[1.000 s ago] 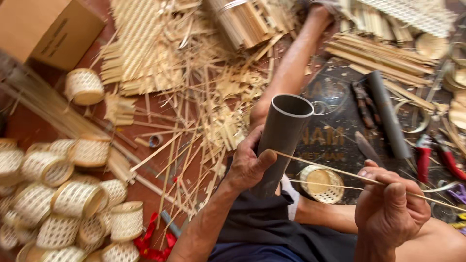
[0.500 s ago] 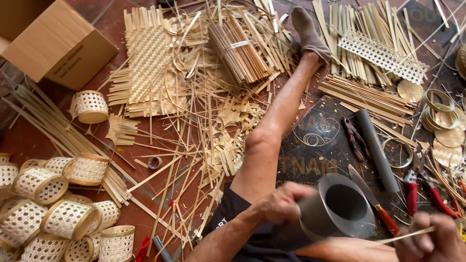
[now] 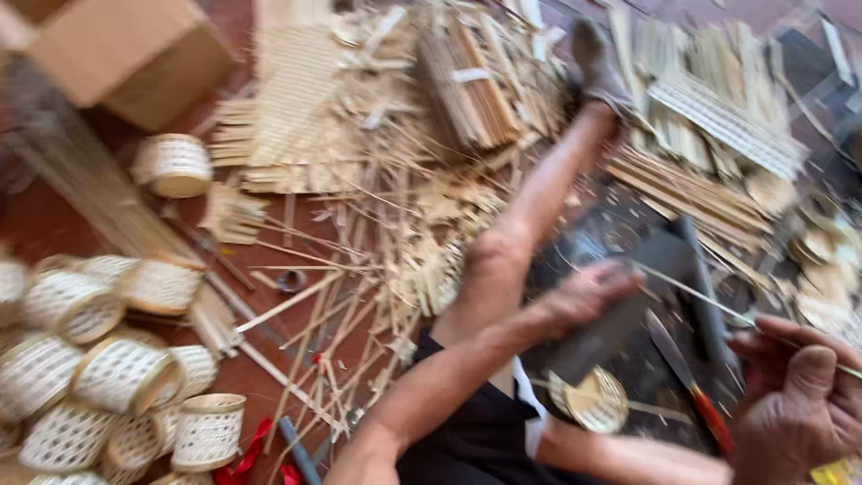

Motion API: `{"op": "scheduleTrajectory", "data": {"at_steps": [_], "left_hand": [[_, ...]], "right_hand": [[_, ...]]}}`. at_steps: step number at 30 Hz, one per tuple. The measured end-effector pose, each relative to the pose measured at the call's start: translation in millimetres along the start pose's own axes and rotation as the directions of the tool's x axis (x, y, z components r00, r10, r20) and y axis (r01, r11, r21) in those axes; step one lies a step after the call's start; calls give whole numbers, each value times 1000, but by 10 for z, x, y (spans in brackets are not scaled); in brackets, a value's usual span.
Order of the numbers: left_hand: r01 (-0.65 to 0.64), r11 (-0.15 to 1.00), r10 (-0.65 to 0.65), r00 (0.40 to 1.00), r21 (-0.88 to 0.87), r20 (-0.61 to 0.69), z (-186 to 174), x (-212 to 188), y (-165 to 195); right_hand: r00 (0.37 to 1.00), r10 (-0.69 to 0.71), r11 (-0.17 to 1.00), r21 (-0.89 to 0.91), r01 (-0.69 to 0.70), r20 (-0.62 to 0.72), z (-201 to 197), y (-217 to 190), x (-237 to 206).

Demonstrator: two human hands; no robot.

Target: The person sits on the floor and weaves thin bamboo strips around a small cylindrical basket, tucking and pressing the strips into the woven wall to secure the rim. At the end they apply glue from a squeeze bottle along the basket rim.

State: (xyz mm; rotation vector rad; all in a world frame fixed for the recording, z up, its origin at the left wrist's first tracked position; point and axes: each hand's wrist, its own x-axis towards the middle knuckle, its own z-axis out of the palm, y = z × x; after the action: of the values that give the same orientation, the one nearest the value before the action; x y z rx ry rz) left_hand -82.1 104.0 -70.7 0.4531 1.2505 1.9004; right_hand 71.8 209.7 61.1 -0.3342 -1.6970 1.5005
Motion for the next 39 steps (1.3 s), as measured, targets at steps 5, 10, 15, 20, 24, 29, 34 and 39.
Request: {"op": "scheduleTrajectory", "data": {"at_steps": [5, 10, 15, 20, 24, 29, 34, 39], "left_hand": [[124, 810, 156, 897, -573, 414, -34, -603, 81], [116, 982, -187, 604, 147, 775, 137, -754, 337], [55, 572, -466, 843, 818, 269, 336, -586, 457], [89, 980, -96, 995, 176, 34, 116, -313, 290], [171, 922, -15, 913, -348, 408, 102, -535, 25], [8, 974, -168, 693, 226, 701, 209, -752, 195], [-154, 322, -547, 775, 934, 316, 441, -786, 546], [-48, 483, -34, 997, 874, 74, 430, -748, 616]], "right_hand": [[831, 548, 471, 787, -398, 93, -345, 316, 42], [542, 595, 574, 157, -803, 594, -494, 628, 302], [758, 348, 883, -465, -67, 552, -349, 323, 196], [947, 307, 913, 308, -266, -92, -291, 412, -123], [783, 612, 606, 569, -556, 113, -475, 683, -142], [440, 545, 547, 94, -832, 714, -585, 686, 243], [498, 362, 823, -521, 227, 788, -485, 302, 253], [864, -283, 831, -343, 438, 417, -233, 139, -279]]}}
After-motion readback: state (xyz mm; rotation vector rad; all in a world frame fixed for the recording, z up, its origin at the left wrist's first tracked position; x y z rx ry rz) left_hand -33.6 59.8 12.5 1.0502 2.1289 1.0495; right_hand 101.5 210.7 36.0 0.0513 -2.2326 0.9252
